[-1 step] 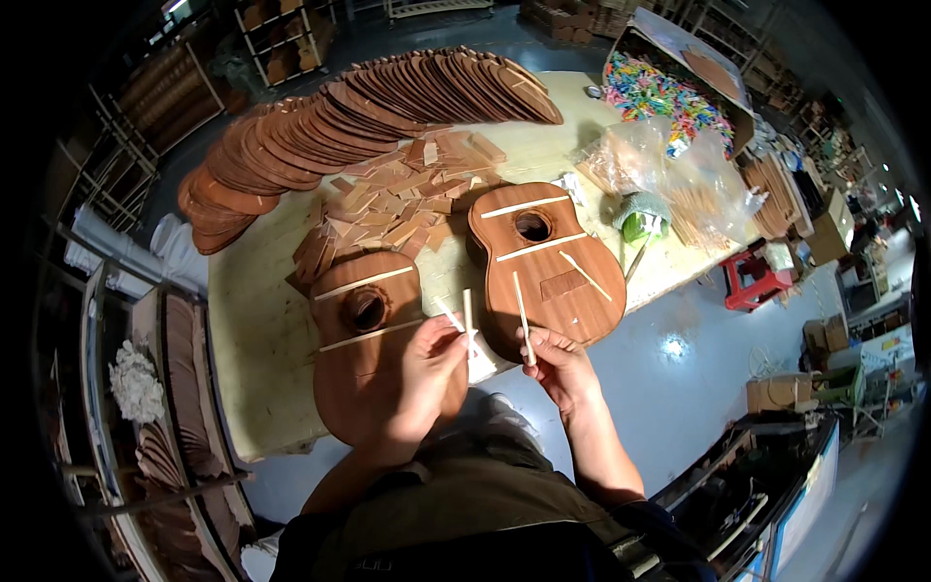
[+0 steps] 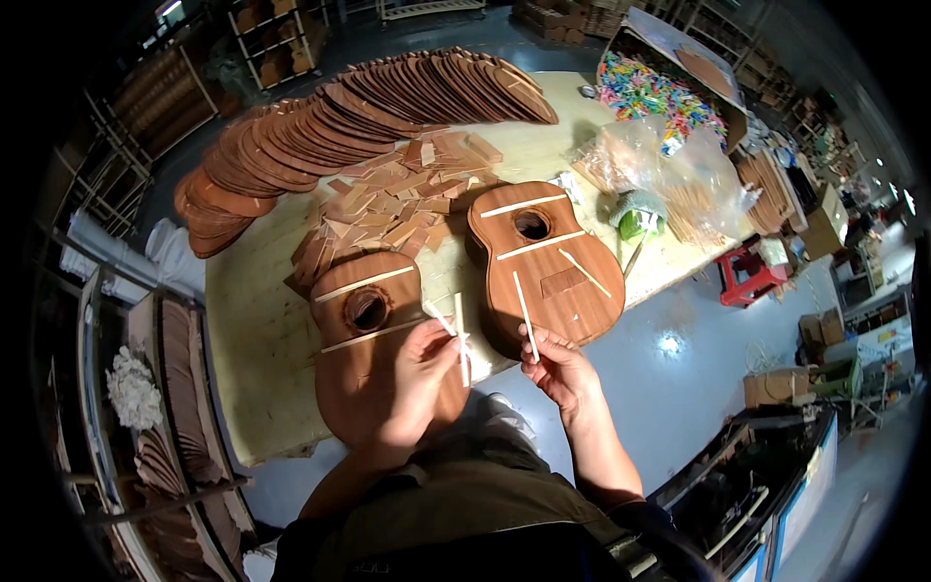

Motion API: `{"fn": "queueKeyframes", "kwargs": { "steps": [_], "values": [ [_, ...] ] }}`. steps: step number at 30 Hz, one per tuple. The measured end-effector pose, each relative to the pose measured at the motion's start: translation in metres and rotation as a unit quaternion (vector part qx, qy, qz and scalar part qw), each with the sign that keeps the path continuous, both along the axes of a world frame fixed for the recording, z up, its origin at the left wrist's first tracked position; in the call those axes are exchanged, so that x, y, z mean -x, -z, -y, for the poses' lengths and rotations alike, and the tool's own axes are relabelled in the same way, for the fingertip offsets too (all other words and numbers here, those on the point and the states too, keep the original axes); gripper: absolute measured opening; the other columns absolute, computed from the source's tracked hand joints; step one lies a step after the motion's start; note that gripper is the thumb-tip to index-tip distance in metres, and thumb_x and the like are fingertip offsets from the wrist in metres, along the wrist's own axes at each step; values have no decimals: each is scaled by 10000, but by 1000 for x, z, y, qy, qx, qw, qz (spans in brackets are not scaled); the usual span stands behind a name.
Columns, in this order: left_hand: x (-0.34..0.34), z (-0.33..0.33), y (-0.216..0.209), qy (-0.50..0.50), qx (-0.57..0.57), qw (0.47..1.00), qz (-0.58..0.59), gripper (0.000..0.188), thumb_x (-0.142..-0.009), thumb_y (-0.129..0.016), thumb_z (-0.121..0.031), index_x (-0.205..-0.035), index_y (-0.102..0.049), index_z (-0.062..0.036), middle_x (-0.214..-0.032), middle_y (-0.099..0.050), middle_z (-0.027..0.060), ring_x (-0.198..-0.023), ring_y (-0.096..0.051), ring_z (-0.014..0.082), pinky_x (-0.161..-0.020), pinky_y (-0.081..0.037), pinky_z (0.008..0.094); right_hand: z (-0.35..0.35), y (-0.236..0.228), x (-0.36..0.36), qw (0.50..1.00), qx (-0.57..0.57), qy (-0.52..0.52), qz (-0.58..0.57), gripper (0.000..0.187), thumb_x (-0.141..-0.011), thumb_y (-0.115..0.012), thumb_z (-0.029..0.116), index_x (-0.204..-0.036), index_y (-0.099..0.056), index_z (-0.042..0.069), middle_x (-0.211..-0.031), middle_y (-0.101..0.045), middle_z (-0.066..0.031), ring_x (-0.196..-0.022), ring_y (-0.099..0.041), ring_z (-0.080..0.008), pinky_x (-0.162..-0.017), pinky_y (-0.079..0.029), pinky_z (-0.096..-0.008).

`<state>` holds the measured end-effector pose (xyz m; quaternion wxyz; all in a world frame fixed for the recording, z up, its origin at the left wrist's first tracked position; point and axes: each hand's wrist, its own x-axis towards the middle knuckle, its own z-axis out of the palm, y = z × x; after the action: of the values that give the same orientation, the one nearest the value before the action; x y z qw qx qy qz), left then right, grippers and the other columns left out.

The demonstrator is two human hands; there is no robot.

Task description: The person assembles ukulele bodies by placing thin wooden strips into slots on the instrument's surface. They use a brush to apply glue to the strips and the wood, then place the ukuleles into a press machine to secure the pieces.

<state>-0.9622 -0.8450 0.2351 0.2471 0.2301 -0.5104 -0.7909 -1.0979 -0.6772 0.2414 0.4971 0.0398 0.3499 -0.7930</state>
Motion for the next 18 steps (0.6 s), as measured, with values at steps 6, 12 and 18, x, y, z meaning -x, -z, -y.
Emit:
{"fn": "queueKeyframes", "kwargs": {
  "steps": [6,12,18],
  "values": [
    [-68,27,-2,28,-86,996,5,258,-884,-611,4,-1135,-549,-7,-988,-646,67,-884,-619,117,-782,-514,262,15,15,-24,924,-227,149,-269,201,-886,-644,122,-1009,-676,-35,-747,-639,-63,-648,-598,-154,-619,-480,-267],
    [-91,30,0,41,-89,995,0,277,-891,-614,-23,-1159,-545,-12,-973,-653,63,-884,-617,108,-744,-496,251,37,19,-5,476,-525,179,-682,156,-830,-654,121,-959,-722,64,-855,-659,-162,-693,-648,-347,-665,-514,-408],
    [-100,34,-7,8,-90,996,4,287,-904,-595,-29,-1180,-521,-4,-1009,-658,86,-898,-625,128,-754,-495,258,46,28,12,427,-564,150,-691,131,-822,-629,113,-928,-705,97,-880,-646,-144,-706,-647,-359,-641,-526,-449]
  ]
}}
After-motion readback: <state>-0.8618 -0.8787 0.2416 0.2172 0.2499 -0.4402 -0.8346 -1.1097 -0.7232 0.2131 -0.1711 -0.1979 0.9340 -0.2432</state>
